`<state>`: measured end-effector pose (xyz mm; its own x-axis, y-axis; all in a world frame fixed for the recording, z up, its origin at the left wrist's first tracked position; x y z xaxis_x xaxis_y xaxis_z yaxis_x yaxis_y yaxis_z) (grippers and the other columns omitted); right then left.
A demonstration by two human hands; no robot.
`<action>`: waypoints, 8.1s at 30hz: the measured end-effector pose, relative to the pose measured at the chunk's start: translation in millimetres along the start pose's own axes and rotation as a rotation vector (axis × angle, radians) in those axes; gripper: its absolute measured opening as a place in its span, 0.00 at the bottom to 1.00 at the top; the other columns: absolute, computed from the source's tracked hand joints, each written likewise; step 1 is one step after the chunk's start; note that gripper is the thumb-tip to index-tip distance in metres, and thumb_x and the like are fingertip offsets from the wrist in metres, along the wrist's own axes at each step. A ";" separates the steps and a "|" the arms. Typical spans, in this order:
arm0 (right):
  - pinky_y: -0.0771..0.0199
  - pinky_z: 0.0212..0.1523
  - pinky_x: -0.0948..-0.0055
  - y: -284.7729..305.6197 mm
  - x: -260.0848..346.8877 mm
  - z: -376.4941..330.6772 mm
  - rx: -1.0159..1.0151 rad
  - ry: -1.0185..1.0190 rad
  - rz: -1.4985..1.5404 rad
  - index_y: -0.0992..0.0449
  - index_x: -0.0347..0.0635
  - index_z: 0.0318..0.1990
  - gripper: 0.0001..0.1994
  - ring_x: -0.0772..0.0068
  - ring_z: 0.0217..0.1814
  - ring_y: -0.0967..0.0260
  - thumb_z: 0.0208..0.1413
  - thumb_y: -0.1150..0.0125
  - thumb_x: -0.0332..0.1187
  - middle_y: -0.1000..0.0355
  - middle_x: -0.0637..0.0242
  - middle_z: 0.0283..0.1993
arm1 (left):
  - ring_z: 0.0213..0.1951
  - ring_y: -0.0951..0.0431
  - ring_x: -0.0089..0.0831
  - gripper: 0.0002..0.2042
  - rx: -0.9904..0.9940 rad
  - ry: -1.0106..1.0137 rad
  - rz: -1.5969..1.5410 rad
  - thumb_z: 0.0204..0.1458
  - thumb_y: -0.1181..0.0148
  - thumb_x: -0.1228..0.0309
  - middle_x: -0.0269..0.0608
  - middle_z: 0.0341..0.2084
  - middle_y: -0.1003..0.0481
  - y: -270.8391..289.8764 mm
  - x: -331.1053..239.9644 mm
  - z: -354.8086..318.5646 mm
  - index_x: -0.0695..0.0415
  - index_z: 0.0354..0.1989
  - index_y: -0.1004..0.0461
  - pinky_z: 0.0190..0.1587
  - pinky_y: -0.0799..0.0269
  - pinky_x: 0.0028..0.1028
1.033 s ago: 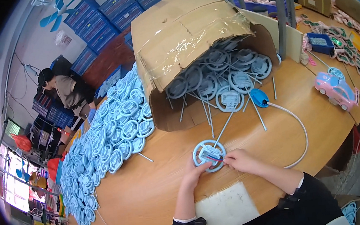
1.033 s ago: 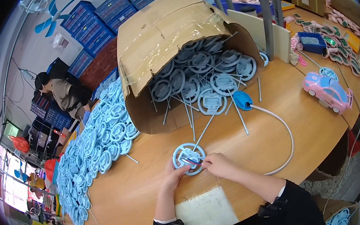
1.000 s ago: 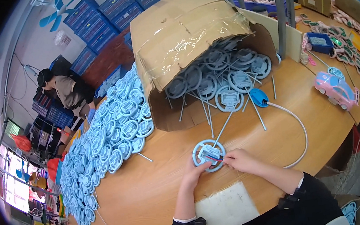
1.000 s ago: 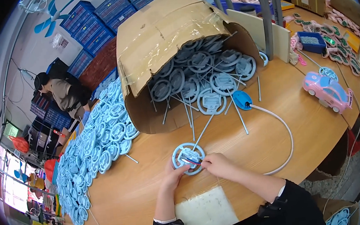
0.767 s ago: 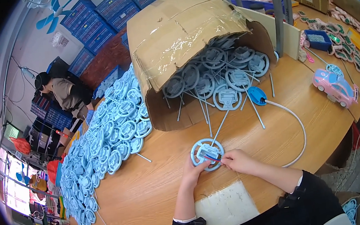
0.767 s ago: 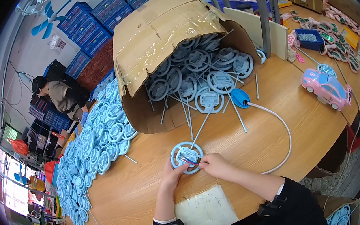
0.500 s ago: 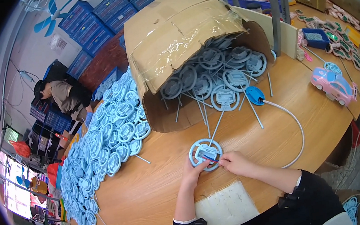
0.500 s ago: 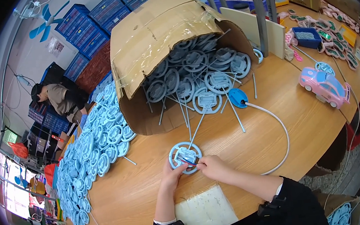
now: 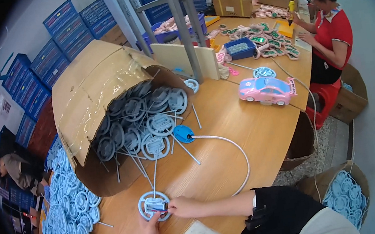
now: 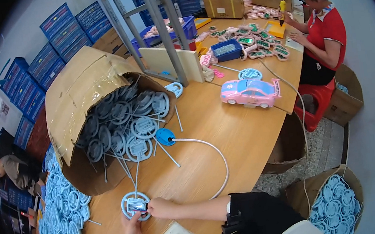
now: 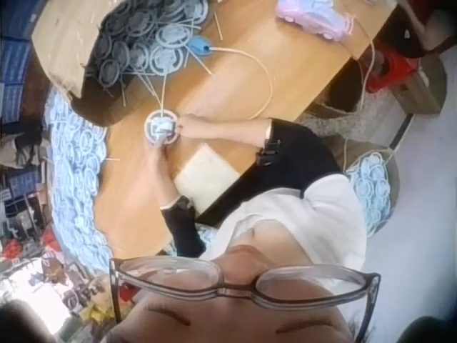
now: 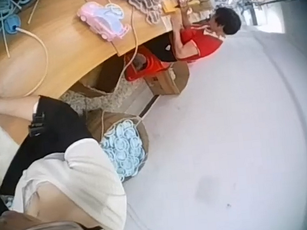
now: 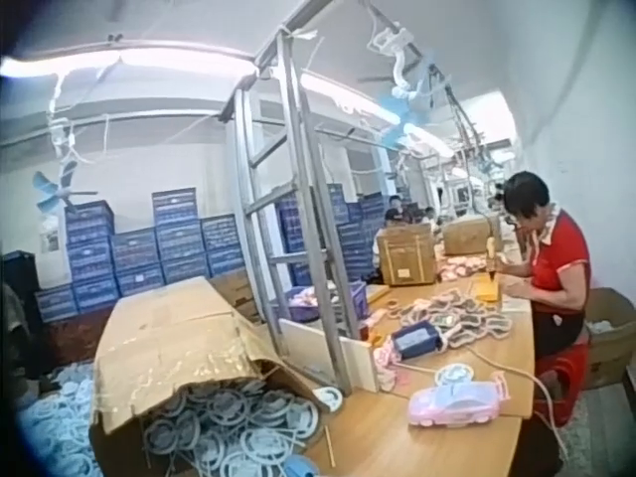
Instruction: Manual assembly of blue plastic reel components and wiring at a factory workstation.
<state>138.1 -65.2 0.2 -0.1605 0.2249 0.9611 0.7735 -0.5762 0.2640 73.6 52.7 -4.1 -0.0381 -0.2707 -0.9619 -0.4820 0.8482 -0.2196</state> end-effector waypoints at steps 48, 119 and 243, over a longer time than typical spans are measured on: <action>0.46 0.15 0.84 -12.2 -20.9 2.0 0.209 -0.228 0.309 0.30 0.35 0.28 0.08 0.84 0.16 0.46 0.51 0.53 0.30 0.39 0.71 0.16 | 0.36 0.29 0.28 0.23 0.017 0.036 0.024 0.35 0.41 0.82 0.43 0.34 0.31 1.8 -6.0 -4.5 0.65 0.42 0.42 0.38 0.31 0.25; 0.45 0.18 0.75 4.4 -23.2 -4.1 0.029 -0.119 0.004 0.34 0.37 0.19 0.11 0.77 0.16 0.46 0.41 0.41 0.33 0.40 0.68 0.14 | 0.30 0.29 0.23 0.10 -0.801 -0.431 0.187 0.47 0.49 0.69 0.35 0.30 0.29 261.8 -213.6 -41.3 0.60 0.37 0.33 0.31 0.34 0.19; 0.58 0.09 0.87 -0.9 19.8 -25.9 0.158 -0.152 0.444 0.31 0.41 0.33 0.09 0.89 0.11 0.54 0.52 0.54 0.36 0.46 0.78 0.15 | 0.33 0.31 0.21 0.15 -0.007 0.117 -0.077 0.48 0.50 0.61 0.33 0.32 0.30 6.3 11.4 -17.2 0.55 0.42 0.34 0.31 0.36 0.19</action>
<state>118.4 -80.5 21.1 0.2880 0.1036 0.9520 0.8324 -0.5185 -0.1954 55.0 47.1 -13.6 -0.1025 -0.3868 -0.9165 -0.4939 0.8195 -0.2906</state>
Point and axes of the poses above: each hand's wrist, its own z-axis towards the middle knuckle, its own y-axis out of the back of the hand, x = y × z, the point moved 9 cm from there along z, towards the middle knuckle
